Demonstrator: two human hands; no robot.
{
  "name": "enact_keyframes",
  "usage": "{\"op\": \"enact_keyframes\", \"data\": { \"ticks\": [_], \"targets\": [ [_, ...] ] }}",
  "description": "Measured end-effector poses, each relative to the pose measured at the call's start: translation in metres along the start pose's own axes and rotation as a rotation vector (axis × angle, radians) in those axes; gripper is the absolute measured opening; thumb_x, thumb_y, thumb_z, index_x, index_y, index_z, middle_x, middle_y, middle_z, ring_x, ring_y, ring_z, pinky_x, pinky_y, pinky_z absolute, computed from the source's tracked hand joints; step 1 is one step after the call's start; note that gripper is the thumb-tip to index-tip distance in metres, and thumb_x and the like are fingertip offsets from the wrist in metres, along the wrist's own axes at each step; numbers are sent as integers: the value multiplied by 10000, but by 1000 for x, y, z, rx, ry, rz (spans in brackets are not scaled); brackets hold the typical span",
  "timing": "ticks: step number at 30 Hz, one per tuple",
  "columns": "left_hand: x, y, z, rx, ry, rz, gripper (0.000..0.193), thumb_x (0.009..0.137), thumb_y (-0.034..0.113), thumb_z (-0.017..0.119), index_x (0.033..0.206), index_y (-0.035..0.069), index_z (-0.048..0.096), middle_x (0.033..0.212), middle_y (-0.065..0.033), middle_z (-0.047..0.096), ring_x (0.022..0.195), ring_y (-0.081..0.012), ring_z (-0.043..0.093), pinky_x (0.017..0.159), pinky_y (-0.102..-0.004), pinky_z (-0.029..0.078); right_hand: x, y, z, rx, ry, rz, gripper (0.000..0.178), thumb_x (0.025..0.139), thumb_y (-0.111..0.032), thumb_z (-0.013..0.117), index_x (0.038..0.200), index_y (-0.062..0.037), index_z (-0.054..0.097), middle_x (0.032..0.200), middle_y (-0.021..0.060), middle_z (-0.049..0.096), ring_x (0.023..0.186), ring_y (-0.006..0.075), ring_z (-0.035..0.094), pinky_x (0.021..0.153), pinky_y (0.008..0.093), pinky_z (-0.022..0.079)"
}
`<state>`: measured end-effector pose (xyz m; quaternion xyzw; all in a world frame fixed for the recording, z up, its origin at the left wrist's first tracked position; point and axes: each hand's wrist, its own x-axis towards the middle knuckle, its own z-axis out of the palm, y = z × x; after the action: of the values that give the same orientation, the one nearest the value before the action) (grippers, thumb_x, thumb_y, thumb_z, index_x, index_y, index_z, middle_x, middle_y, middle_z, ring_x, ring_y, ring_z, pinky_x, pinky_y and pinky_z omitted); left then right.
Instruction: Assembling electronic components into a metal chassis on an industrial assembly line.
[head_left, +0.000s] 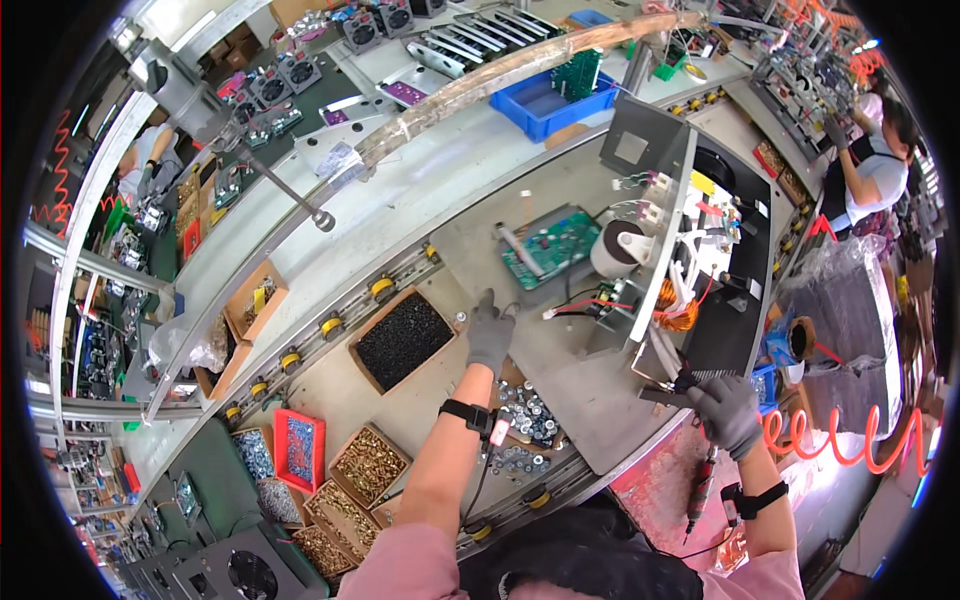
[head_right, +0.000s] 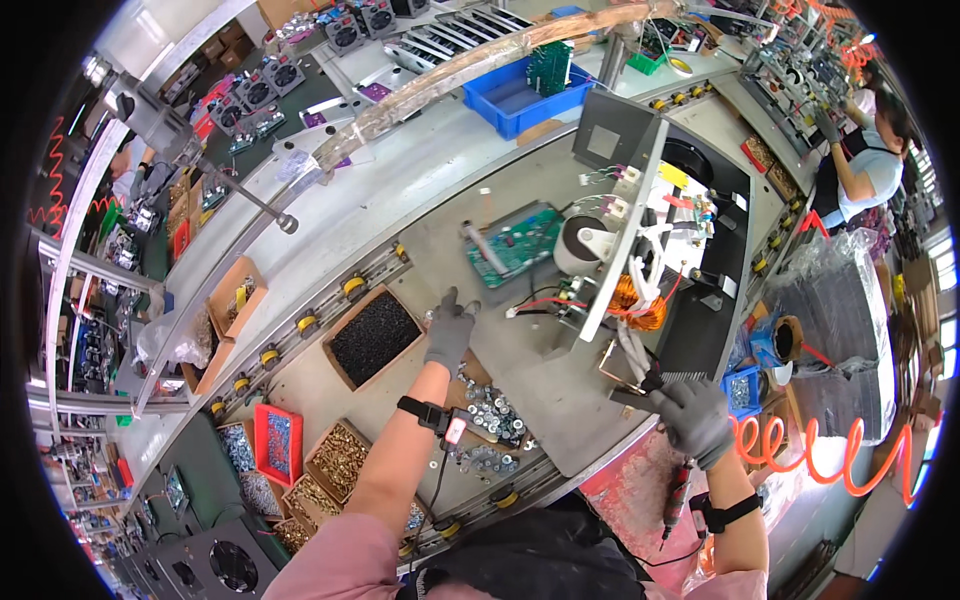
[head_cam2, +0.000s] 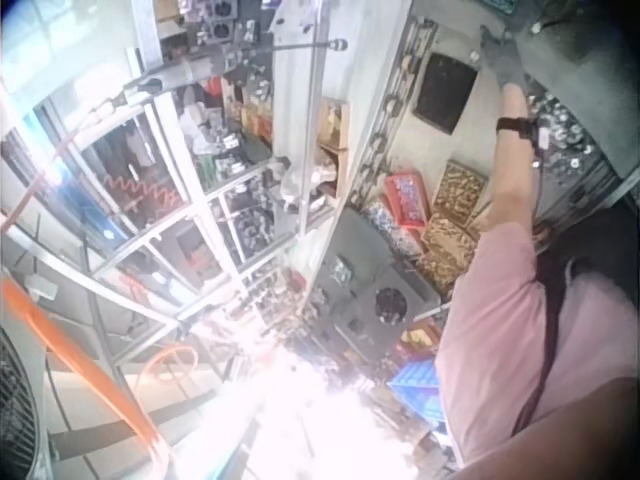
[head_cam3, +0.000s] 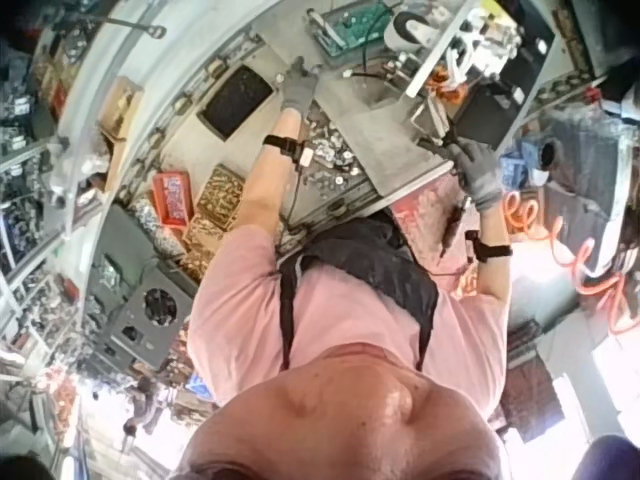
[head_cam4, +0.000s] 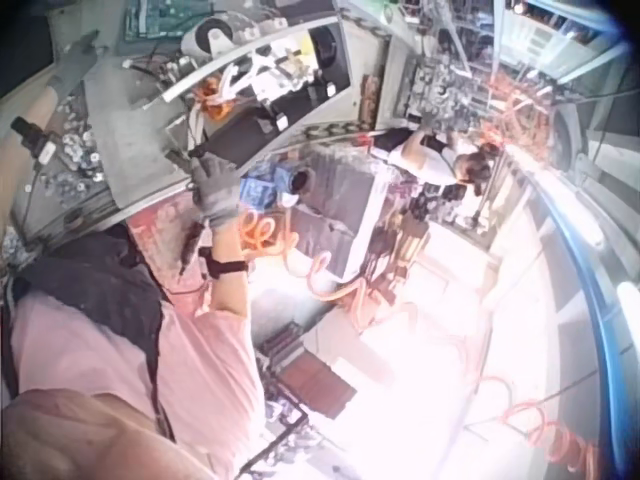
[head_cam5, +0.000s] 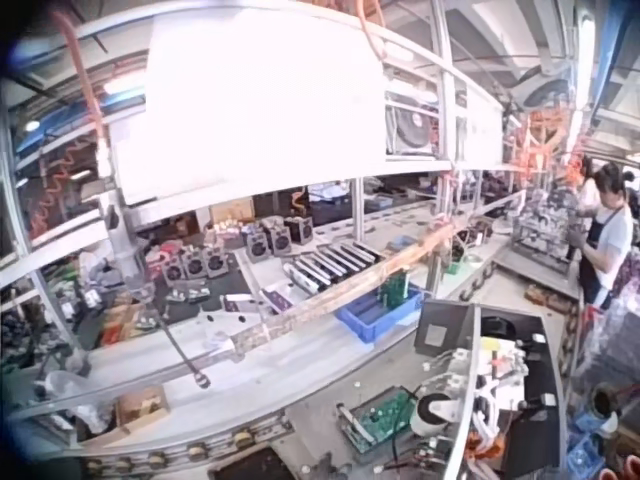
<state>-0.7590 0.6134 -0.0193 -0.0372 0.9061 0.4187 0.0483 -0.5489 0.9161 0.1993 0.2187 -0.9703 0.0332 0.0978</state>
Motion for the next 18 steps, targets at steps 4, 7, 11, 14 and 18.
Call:
{"op": "enact_keyframes", "data": {
  "ticks": [4, 7, 11, 14, 18],
  "targets": [
    [-51, -51, -21, -124, -86, -134, 504, 830, 387, 564, 1240, 100, 511, 1080, -194, 583, 997, -347, 578, 861, -419, 461, -10, 46, 15, -133, -12, 91, 324, 654, -132, 603, 977, -101, 612, 915, 120, 591, 853, 321, 566, 742, 418, 453],
    [-130, -62, -63, -57, -65, -253, 423, 833, 406, 523, 1180, 166, 556, 1124, -171, 574, 1015, -356, 572, 874, -450, 457, -37, 107, 18, -338, -98, 186, 330, 697, -35, 550, 1018, -83, 610, 1054, 134, 557, 986, 317, 527, 845, 390, 439],
    [-239, -149, -144, -6, 84, -449, 418, 801, 347, 579, 1165, 142, 561, 1130, -157, 568, 1033, -346, 566, 880, -444, 455, -61, 193, 45, -902, 14, 707, 660, 787, -105, 561, 1390, -293, 371, 1391, 86, 405, 1202, 289, 463, 933, 394, 447],
    [-322, -241, -208, 393, 435, -544, 464, 759, 309, 614, 1183, 132, 544, 1124, -181, 553, 1032, -342, 546, 868, -430, 459, -63, 259, 78, -163, 264, 791, 694, 806, -191, 577, 1420, -326, 283, 1376, 107, 416, 1195, 331, 472, 896, 436, 454],
    [-426, -275, -326, 514, 602, -1195, 572, 751, 304, 641, 1239, 52, 483, 1231, -195, 482, 1092, -345, 486, 954, -422, 398, 42, -14, 88, -429, 286, 451, 596, 802, -196, 623, 1355, -186, 400, 1260, 167, 486, 1100, 381, 508, 872, 450, 447]
  ]
}}
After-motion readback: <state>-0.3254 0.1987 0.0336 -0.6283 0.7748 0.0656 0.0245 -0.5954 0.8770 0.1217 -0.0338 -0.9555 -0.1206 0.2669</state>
